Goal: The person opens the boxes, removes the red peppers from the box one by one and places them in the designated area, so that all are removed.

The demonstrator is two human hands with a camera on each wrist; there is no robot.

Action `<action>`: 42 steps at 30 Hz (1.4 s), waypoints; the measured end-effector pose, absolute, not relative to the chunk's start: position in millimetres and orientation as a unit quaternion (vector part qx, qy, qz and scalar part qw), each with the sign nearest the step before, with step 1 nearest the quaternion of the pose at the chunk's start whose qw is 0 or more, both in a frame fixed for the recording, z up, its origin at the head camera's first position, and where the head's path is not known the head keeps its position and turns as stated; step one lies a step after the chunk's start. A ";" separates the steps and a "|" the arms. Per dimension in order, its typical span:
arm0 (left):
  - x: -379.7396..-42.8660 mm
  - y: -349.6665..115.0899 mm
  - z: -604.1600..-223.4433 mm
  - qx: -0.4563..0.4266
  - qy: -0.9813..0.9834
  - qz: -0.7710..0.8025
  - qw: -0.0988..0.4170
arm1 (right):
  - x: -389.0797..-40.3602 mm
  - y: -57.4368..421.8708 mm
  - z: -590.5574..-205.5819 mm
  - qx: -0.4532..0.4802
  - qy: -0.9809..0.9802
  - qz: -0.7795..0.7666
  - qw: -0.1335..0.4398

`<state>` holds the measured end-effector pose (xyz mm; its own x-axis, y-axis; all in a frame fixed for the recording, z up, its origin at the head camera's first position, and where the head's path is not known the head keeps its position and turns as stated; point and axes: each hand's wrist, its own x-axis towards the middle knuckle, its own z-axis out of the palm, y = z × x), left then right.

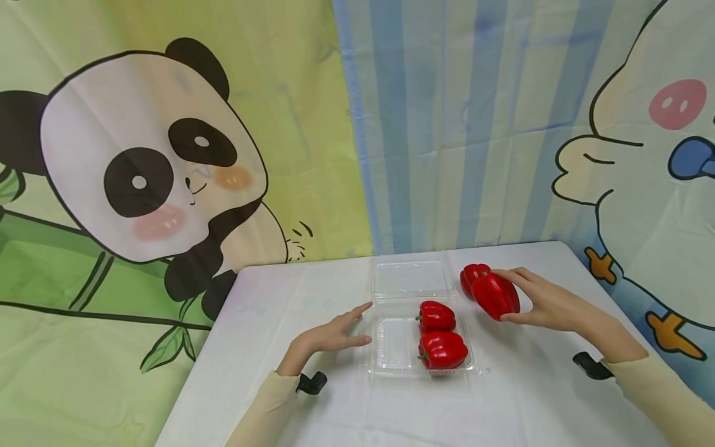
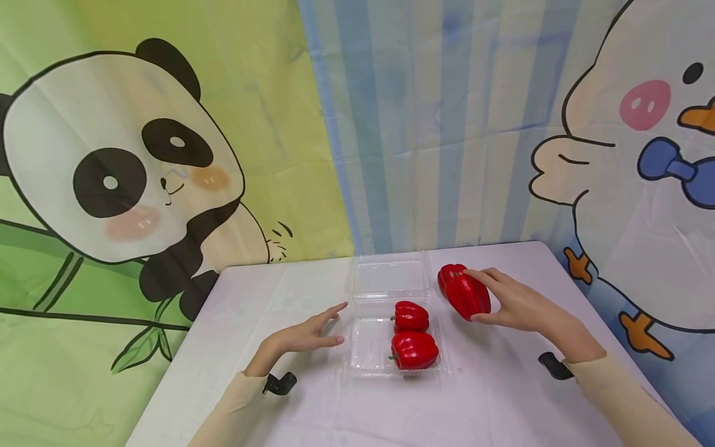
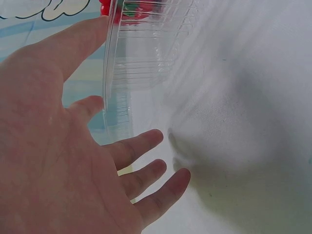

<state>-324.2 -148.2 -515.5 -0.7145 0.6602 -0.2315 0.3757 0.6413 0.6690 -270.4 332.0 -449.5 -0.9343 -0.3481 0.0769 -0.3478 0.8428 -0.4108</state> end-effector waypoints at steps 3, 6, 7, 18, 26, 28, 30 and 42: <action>-324.8 -148.5 -515.9 0.298 0.875 0.302 0.233 | -271.2 338.1 -454.6 -0.174 0.960 -0.218 0.006; -325.2 -148.9 -516.1 0.298 0.876 0.301 0.233 | -272.5 345.4 -459.4 -0.168 0.961 -0.218 0.006; -325.3 -149.0 -516.1 0.297 0.876 0.300 0.233 | -273.0 348.0 -460.6 -0.168 0.961 -0.219 0.004; -325.0 -149.3 -516.4 0.293 0.878 0.298 0.234 | -284.5 372.4 -477.0 -0.126 0.970 -0.206 -0.009; -327.0 -142.1 -516.6 0.309 0.875 0.290 0.232 | -295.4 385.8 -492.3 -0.076 0.979 -0.187 0.013; -326.5 -143.0 -515.6 0.303 0.877 0.292 0.233 | -300.4 384.3 -495.8 -0.072 0.979 -0.190 0.018; -326.0 -144.2 -515.0 0.299 0.878 0.293 0.234 | -305.9 381.9 -498.4 -0.068 0.978 -0.193 0.022; -322.9 -148.1 -513.9 0.293 0.879 0.295 0.235 | -331.9 368.7 -501.7 -0.050 0.979 -0.194 0.040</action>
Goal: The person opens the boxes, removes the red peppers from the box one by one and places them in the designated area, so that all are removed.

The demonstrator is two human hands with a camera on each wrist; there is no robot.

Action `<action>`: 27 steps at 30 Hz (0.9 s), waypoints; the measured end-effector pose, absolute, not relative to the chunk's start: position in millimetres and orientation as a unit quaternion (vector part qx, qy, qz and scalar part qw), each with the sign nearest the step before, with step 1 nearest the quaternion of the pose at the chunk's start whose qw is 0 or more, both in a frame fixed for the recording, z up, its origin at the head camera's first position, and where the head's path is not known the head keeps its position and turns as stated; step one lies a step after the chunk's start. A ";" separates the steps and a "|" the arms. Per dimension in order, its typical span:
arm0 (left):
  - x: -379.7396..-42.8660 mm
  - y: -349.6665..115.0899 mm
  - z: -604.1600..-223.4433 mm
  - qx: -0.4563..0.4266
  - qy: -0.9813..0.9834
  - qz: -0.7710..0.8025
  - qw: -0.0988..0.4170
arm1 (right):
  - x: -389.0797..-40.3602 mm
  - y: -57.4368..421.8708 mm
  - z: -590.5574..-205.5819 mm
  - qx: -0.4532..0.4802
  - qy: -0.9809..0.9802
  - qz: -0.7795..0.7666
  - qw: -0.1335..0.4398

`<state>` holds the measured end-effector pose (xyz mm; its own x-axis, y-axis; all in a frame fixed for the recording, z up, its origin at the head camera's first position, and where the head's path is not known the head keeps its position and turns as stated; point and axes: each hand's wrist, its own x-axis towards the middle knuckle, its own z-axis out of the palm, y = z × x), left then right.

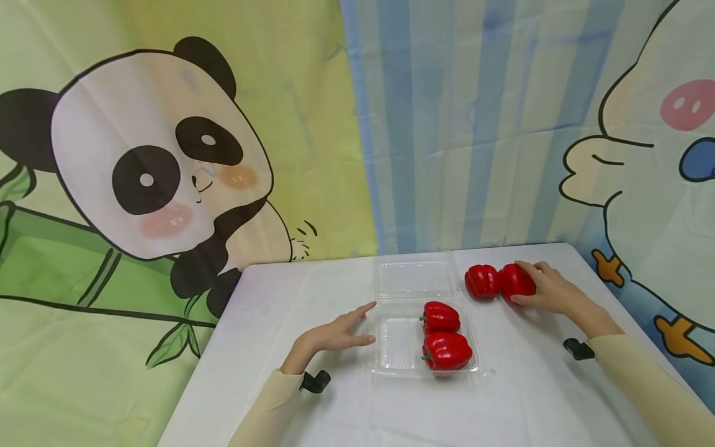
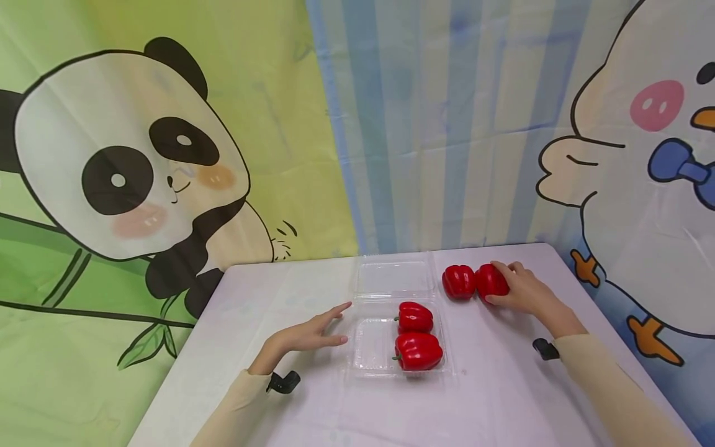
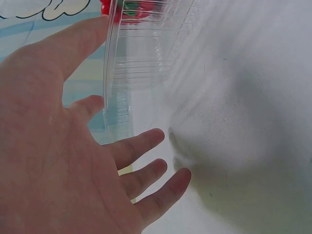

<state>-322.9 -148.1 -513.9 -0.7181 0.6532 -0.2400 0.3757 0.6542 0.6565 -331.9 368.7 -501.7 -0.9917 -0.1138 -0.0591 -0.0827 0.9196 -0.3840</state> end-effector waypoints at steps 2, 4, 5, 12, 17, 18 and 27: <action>-322.7 -147.9 -513.8 0.295 0.877 0.297 0.235 | -334.4 368.3 -501.5 -0.048 0.979 -0.193 0.043; -322.8 -147.6 -513.7 0.297 0.876 0.299 0.236 | -336.2 368.0 -501.0 -0.048 0.979 -0.191 0.045; -322.8 -147.5 -513.6 0.297 0.875 0.301 0.235 | -337.2 368.1 -501.0 -0.047 0.980 -0.190 0.045; -322.6 -147.4 -515.6 0.297 0.875 0.302 0.235 | -341.0 367.3 -503.3 -0.051 0.980 -0.188 0.042; -323.0 -146.9 -516.1 0.298 0.874 0.302 0.236 | -342.2 366.9 -504.5 -0.054 0.979 -0.191 0.044; -322.9 -146.9 -516.1 0.298 0.874 0.302 0.236 | -342.4 366.7 -504.6 -0.054 0.979 -0.192 0.044; -323.2 -148.7 -514.0 0.297 0.875 0.300 0.237 | -342.1 362.6 -499.8 -0.058 0.978 -0.194 0.046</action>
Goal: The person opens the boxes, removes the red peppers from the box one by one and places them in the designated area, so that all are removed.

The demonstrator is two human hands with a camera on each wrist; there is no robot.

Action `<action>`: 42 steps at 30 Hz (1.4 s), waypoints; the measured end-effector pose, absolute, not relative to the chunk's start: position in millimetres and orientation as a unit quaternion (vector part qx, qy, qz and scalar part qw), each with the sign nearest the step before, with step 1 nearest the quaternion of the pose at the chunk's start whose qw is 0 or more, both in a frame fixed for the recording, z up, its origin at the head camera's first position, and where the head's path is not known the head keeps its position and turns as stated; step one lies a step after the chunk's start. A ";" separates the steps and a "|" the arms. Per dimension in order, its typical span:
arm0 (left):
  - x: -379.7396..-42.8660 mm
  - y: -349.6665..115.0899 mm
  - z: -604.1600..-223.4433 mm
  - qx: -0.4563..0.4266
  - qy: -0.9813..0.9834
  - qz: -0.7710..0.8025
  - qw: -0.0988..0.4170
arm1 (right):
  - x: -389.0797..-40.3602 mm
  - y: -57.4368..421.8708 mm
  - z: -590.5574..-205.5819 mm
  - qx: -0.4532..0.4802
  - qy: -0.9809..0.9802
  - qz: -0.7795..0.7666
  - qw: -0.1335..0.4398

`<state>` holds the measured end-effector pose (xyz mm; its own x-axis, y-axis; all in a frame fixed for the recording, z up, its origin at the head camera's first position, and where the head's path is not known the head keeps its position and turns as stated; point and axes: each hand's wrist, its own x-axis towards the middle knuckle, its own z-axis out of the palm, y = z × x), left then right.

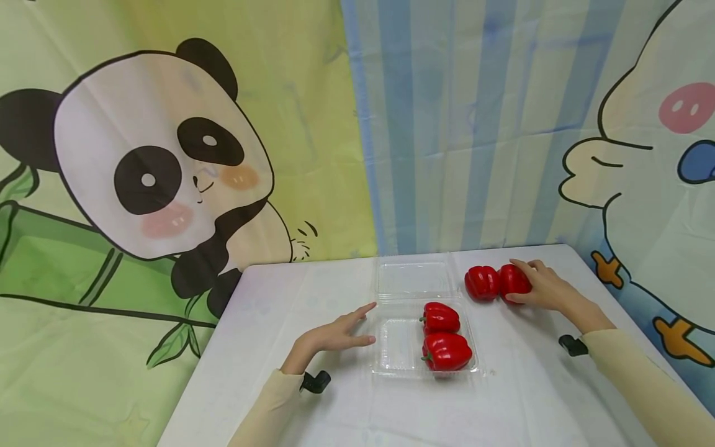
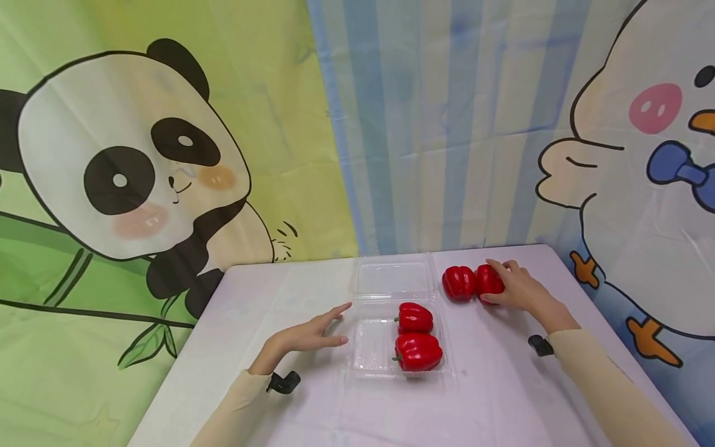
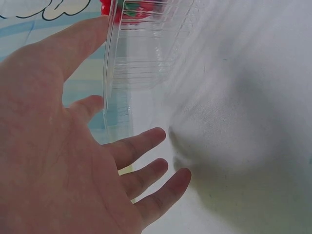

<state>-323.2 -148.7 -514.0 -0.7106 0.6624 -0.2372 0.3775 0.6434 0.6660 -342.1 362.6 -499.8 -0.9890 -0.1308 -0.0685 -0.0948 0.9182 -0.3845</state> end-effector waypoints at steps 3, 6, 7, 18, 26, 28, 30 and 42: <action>-323.3 -149.6 -514.5 0.296 0.875 0.300 0.238 | -341.2 361.2 -498.4 -0.061 0.978 -0.194 0.049; -322.9 -150.4 -515.5 0.294 0.874 0.303 0.241 | -340.9 360.1 -498.2 -0.061 0.978 -0.193 0.049; -322.7 -150.9 -515.9 0.293 0.874 0.303 0.242 | -340.5 359.3 -497.8 -0.060 0.978 -0.193 0.048; -323.6 -152.9 -515.4 0.286 0.874 0.310 0.243 | -340.5 352.5 -492.4 -0.080 0.980 -0.179 0.025; -323.6 -152.1 -515.7 0.285 0.873 0.311 0.244 | -337.5 341.4 -487.2 -0.117 0.981 -0.155 -0.013; -323.6 -151.7 -515.7 0.285 0.873 0.311 0.244 | -335.8 337.6 -486.1 -0.122 0.981 -0.151 -0.020; -324.0 -151.3 -515.9 0.288 0.872 0.311 0.244 | -333.9 333.4 -484.6 -0.126 0.981 -0.147 -0.028; -325.6 -149.6 -516.9 0.292 0.872 0.309 0.244 | -326.0 307.9 -478.6 -0.183 0.969 -0.158 -0.049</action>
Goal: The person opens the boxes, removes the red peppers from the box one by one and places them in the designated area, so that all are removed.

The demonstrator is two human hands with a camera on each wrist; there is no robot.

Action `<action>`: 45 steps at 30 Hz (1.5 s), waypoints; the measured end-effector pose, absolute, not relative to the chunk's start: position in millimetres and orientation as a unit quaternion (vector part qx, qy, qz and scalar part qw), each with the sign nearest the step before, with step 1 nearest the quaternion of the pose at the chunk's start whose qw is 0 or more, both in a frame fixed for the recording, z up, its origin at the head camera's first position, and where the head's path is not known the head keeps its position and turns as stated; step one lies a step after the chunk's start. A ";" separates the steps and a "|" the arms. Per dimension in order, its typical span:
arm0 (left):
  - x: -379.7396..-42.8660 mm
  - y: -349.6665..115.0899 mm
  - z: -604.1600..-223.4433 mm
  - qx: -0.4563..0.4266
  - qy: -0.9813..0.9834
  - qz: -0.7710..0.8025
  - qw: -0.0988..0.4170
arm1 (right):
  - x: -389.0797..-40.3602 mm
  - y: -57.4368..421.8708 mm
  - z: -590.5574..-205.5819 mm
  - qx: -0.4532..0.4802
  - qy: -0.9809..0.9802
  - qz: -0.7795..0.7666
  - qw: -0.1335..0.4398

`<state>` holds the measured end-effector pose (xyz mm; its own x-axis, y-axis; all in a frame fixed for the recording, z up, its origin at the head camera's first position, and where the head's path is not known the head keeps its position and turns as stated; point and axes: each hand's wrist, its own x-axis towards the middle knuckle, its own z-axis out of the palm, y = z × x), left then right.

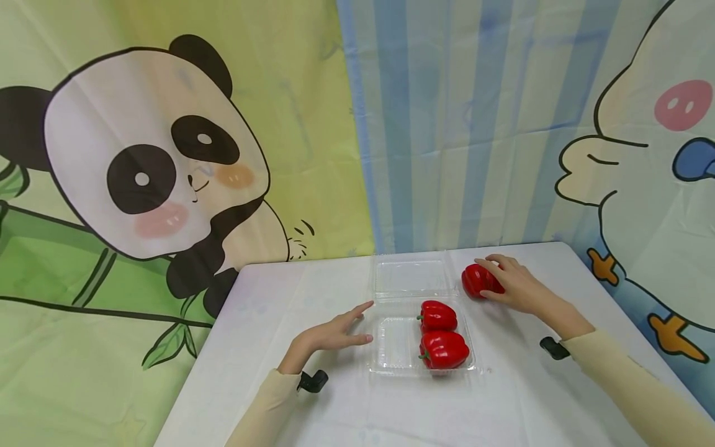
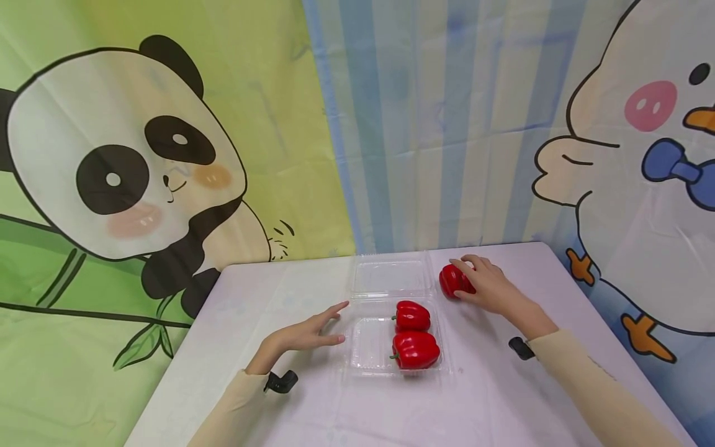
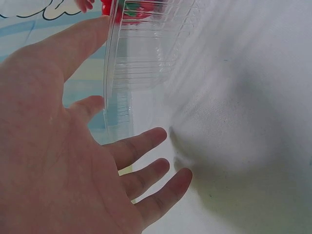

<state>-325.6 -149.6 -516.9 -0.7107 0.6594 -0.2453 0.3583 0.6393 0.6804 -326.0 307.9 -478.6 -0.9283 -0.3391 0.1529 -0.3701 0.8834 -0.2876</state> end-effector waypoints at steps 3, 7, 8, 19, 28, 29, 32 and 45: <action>-325.6 -149.4 -516.5 0.292 0.872 0.308 0.244 | -323.8 302.4 -481.3 0.207 -0.963 0.162 0.057; -326.0 -149.6 -516.7 0.292 0.871 0.309 0.245 | -319.9 293.3 -482.5 0.233 -0.957 0.161 0.063; -326.1 -149.5 -516.8 0.292 0.872 0.308 0.245 | -319.1 290.7 -482.2 0.239 -0.955 0.163 0.062; -324.4 -149.1 -515.5 0.291 0.871 0.309 0.246 | -314.2 273.9 -478.9 0.290 -0.942 0.163 0.045; -324.9 -149.9 -517.4 0.289 0.871 0.311 0.246 | -310.3 264.5 -475.2 0.302 -0.939 0.162 0.030; -325.0 -149.9 -517.6 0.290 0.872 0.310 0.246 | -309.6 263.4 -474.4 0.303 -0.939 0.160 0.029; -325.2 -149.8 -517.9 0.290 0.872 0.308 0.244 | -307.5 260.4 -472.2 0.311 -0.939 0.147 0.024; -325.8 -149.8 -518.5 0.288 0.872 0.310 0.246 | -302.3 241.7 -464.9 0.385 -0.919 0.081 0.013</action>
<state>-325.8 -149.8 -518.5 -0.7137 0.6541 -0.2507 0.3492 0.6424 0.6822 -302.3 241.7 -464.9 -0.7028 -0.7061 0.0862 -0.7104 0.6901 -0.1382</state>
